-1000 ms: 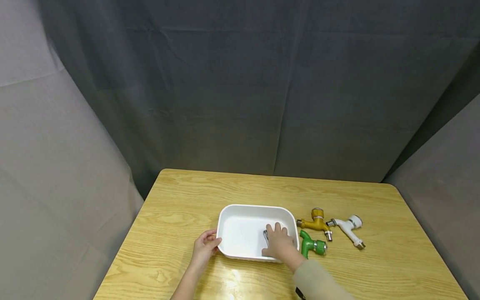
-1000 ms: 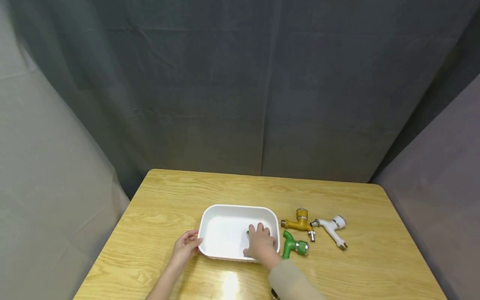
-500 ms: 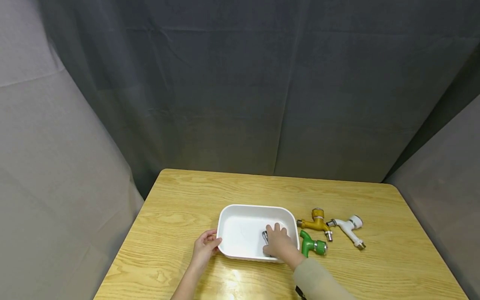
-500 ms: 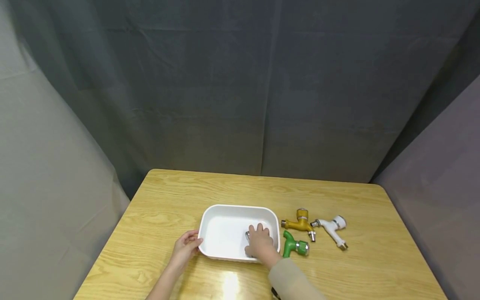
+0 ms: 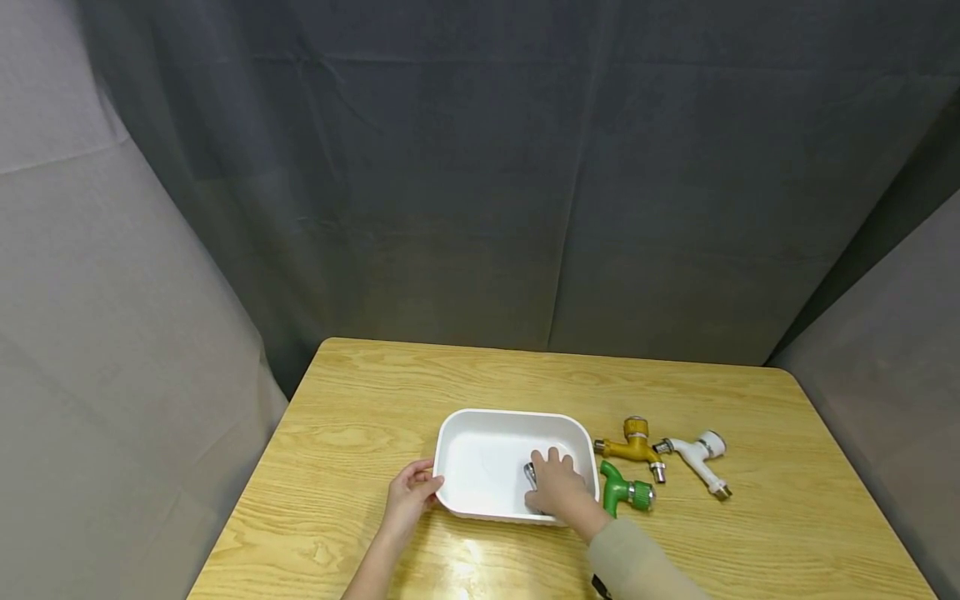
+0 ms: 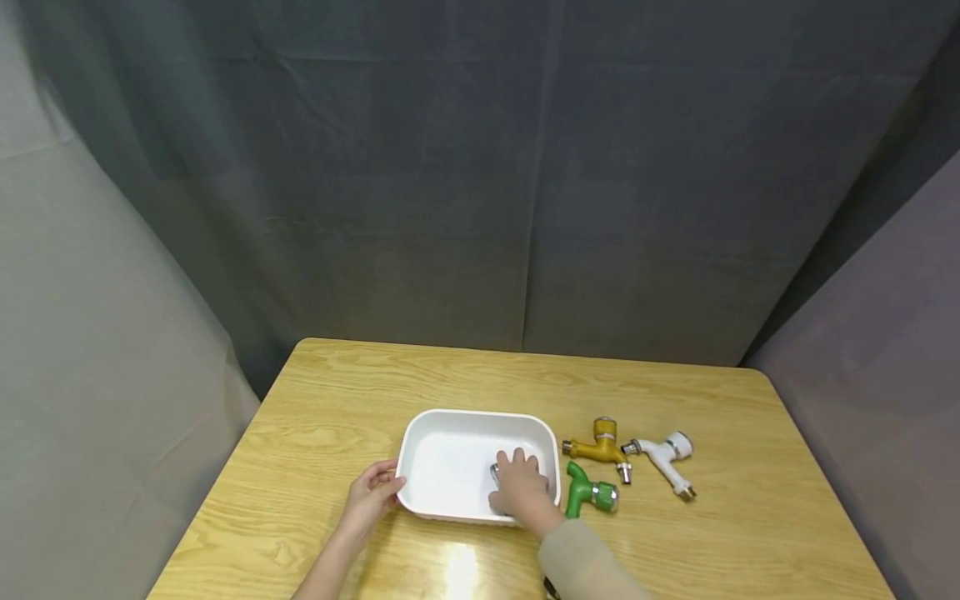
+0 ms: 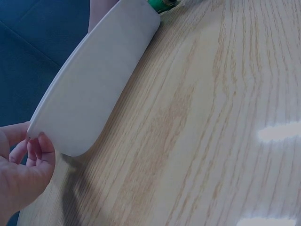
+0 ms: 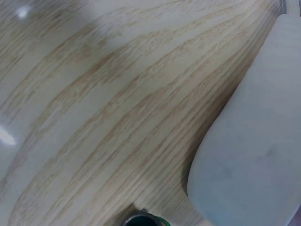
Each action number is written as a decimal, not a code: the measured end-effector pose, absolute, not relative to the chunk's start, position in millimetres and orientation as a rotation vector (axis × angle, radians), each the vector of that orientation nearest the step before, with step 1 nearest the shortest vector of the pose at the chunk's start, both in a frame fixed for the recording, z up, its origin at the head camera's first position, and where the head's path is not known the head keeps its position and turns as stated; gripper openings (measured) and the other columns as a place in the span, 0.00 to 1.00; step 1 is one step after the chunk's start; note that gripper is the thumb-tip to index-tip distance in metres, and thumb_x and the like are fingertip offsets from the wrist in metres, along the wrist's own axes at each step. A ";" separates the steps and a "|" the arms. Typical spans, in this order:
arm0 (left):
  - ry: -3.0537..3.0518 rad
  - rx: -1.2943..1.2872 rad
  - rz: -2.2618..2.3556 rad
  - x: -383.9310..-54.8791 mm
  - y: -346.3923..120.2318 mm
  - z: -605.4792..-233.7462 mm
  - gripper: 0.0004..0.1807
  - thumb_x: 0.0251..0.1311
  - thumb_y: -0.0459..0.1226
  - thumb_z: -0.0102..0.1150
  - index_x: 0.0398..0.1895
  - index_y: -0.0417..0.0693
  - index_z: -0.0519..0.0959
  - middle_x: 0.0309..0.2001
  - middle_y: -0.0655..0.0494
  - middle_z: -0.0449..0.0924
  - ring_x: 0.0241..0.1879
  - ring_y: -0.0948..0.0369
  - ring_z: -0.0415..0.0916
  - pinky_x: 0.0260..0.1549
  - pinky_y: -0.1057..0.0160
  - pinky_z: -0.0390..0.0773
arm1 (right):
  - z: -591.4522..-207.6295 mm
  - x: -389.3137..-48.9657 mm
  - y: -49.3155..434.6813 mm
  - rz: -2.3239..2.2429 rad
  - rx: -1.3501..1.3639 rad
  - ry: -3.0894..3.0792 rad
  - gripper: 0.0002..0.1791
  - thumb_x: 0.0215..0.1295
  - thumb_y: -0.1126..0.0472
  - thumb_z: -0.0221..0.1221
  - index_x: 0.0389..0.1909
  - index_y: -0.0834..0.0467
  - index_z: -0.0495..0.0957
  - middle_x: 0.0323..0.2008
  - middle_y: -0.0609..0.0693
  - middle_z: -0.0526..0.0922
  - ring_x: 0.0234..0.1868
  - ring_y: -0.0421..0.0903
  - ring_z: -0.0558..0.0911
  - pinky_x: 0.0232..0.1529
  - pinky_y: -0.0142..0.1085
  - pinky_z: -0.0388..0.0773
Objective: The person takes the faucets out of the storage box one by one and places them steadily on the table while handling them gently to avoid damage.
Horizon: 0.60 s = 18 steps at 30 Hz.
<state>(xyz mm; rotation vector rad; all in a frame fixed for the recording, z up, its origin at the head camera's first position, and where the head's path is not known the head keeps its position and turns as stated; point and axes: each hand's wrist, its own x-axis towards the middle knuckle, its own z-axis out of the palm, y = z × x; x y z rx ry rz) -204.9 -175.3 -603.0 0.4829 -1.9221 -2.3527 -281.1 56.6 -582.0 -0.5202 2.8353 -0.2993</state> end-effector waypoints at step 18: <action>-1.929 0.496 -2.344 -204.2 -174.4 -600.0 0.24 0.55 0.27 0.56 0.55 0.25 0.65 0.31 0.54 0.65 0.26 0.65 0.67 0.26 0.70 0.73 | -565.7 -281.6 56.7 -0.326 -0.581 2.874 0.32 0.46 0.55 0.62 0.54 0.62 0.67 0.47 0.63 0.67 0.45 0.62 0.69 0.29 0.54 0.74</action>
